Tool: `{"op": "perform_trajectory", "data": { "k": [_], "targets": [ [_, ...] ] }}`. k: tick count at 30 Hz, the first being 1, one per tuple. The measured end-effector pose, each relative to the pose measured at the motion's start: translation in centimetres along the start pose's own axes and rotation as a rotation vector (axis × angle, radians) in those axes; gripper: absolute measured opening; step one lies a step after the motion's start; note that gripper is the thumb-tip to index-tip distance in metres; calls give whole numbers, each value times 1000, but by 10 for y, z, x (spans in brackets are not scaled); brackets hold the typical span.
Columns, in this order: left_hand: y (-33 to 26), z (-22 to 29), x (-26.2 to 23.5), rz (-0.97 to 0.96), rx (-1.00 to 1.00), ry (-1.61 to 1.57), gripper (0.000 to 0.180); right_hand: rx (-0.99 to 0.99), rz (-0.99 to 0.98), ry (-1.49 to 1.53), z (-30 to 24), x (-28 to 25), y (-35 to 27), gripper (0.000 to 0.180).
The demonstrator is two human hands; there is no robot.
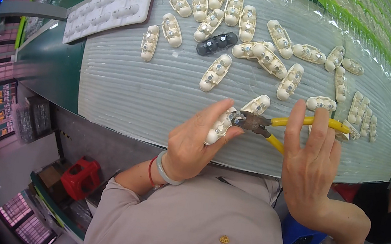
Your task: The person uses yellow-handled pliers to manipulate small white plastic components on a green workbench. They repeatedly pick up individual units, use the pliers to adjust or trim parts, and place them back on the table. A small blue fan is briefly handled and placed on the table before the person resumes the repetitive assembly task.
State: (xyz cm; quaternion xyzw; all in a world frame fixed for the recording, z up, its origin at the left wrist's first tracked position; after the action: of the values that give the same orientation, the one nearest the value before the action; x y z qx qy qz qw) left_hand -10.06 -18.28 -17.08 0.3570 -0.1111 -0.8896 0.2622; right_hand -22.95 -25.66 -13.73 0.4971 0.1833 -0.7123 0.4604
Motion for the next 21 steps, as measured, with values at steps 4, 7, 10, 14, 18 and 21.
{"op": "perform_trajectory", "data": {
  "k": [4, 7, 10, 14, 18, 21],
  "targets": [
    [-8, -9, 3, 6, -100, -21, 48, -124, -48, -36, -9, 8, 0, 29],
    [-10, -11, 5, -24, -99, 10, 48, -196, -59, -72, -9, 11, 0, 25],
    [-10, -11, 6, -8, -110, 10, 48, -208, -115, -70, -10, 13, -1, 26],
    [-10, -9, 7, 10, -52, 22, 49, -221, -114, -33, -7, 16, 1, 26],
    [-3, -7, 7, -9, -62, 33, 48, -250, -38, -125, -6, 16, 6, 24],
    [1, -8, 6, 1, -56, 52, 48, -275, -39, -146, -4, 13, 14, 21]
  ]
}}
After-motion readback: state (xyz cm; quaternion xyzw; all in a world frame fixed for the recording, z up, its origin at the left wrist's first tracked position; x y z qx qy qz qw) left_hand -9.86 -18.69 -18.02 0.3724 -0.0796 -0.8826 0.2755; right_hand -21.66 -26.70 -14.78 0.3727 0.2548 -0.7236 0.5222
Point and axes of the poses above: each hand's wrist, its own y-axis towards the middle knuckle, its own x-axis out of the palm, z = x × y, the point moved 7 cm from there along y, towards the middle knuckle, and after that the axes turned 5 degrees about z, right-handed, at the moved point
